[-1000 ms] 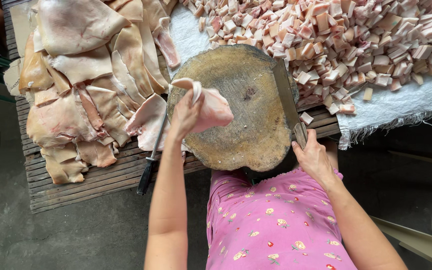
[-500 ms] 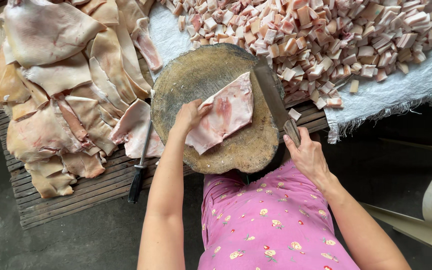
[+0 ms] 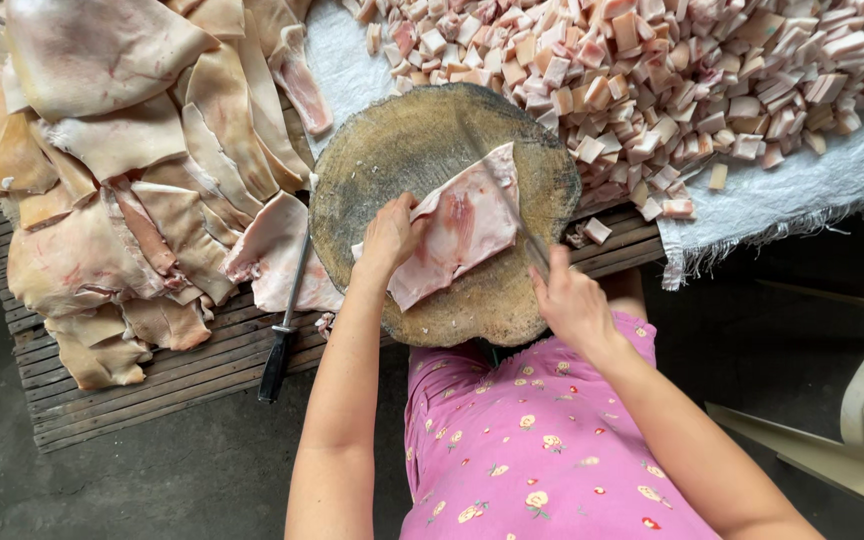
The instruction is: The person cuts slabs of pork skin and fat into small cubes using a large cleaver on a wooden cutting board, moving the finished cubes into a pile.
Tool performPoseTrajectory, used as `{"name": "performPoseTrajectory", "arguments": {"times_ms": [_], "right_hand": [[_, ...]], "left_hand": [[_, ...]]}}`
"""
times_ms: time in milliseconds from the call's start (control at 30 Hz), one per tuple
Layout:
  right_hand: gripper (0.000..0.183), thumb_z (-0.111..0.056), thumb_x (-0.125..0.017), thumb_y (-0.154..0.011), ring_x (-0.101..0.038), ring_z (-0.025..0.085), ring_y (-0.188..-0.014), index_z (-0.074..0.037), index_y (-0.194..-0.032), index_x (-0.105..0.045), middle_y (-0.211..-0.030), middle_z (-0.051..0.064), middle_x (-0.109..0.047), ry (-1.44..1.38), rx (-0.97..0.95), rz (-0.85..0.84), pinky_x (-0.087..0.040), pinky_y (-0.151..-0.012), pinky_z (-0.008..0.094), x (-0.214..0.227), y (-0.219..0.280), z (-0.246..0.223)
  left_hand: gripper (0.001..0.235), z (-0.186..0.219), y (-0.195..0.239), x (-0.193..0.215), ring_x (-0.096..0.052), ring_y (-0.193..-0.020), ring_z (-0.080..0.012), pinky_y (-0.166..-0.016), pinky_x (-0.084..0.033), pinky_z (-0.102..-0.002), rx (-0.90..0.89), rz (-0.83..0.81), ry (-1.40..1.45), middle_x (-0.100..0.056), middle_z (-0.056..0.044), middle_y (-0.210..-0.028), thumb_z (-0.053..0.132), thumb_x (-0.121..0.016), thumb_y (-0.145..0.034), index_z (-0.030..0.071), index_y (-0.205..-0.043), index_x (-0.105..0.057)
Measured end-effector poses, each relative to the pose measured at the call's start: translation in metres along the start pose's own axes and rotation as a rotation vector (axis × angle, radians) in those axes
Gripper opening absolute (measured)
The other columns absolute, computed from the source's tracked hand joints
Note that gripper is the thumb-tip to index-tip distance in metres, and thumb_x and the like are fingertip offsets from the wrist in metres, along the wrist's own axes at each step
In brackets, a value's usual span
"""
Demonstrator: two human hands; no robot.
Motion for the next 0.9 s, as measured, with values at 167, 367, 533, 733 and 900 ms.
{"name": "performPoseTrajectory", "arguments": {"times_ms": [167,367,533,733,900], "right_hand": [[0.043,-0.034,-0.057,-0.100,-0.068,0.054,-0.076,0.000,-0.123,-0.044,-0.079,0.034,-0.069,0.128,-0.226,-0.232,-0.056,-0.068,0.062,-0.039,0.003,0.036],[0.040,-0.033,-0.059,-0.101,-0.068,0.054,-0.080,0.001,-0.117,-0.045,-0.082,0.035,-0.068,-0.014,-0.201,-0.238,-0.055,-0.074,0.061,-0.031,-0.037,0.032],[0.042,-0.035,-0.058,-0.097,-0.074,0.049,-0.069,-0.003,-0.124,-0.049,-0.079,0.031,-0.071,-0.290,-0.464,-0.398,-0.057,-0.067,0.055,-0.010,-0.052,0.036],[0.040,-0.031,-0.064,-0.103,-0.074,0.035,-0.071,-0.001,-0.127,-0.056,-0.077,0.020,-0.072,-0.190,-0.051,-0.117,-0.058,-0.061,0.043,0.058,-0.019,-0.014],[0.043,-0.027,-0.061,-0.105,-0.072,0.025,-0.059,0.004,-0.131,-0.046,-0.072,0.013,-0.069,-0.261,0.179,0.186,-0.058,-0.052,0.037,0.100,0.005,-0.058]], "left_hand": [[0.032,0.016,-0.046,-0.023,-0.066,-0.104,-0.0321,-0.092,-0.053,-0.047,-0.051,0.019,-0.052,-0.066,-0.015,-0.116,0.029,-0.069,-0.097,0.007,-0.120,-0.063],[0.042,0.067,-0.032,-0.040,-0.059,-0.115,-0.0314,-0.092,-0.047,-0.050,-0.253,0.158,-0.085,-0.063,-0.012,-0.136,0.012,-0.063,-0.090,0.013,-0.132,-0.065],[0.042,0.059,-0.025,-0.026,-0.054,-0.122,-0.0300,-0.106,-0.039,-0.049,-0.097,0.046,0.065,-0.064,-0.011,-0.131,0.019,-0.065,-0.093,0.015,-0.135,-0.063],[0.049,0.027,-0.019,-0.009,-0.053,-0.123,-0.0302,-0.107,-0.037,-0.048,0.017,0.085,0.098,-0.062,-0.012,-0.131,0.021,-0.070,-0.091,0.015,-0.138,-0.057],[0.050,0.009,-0.009,-0.007,-0.056,-0.121,-0.0294,-0.108,-0.042,-0.047,0.020,0.078,0.195,-0.063,-0.013,-0.125,0.022,-0.071,-0.091,0.013,-0.138,-0.056]]}}
Point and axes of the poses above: each hand's wrist, its own y-axis away from the middle knuckle, its own x-axis out of the back of the hand, z = x × y, the point moved 8 cm from there along -y, towards the middle knuckle
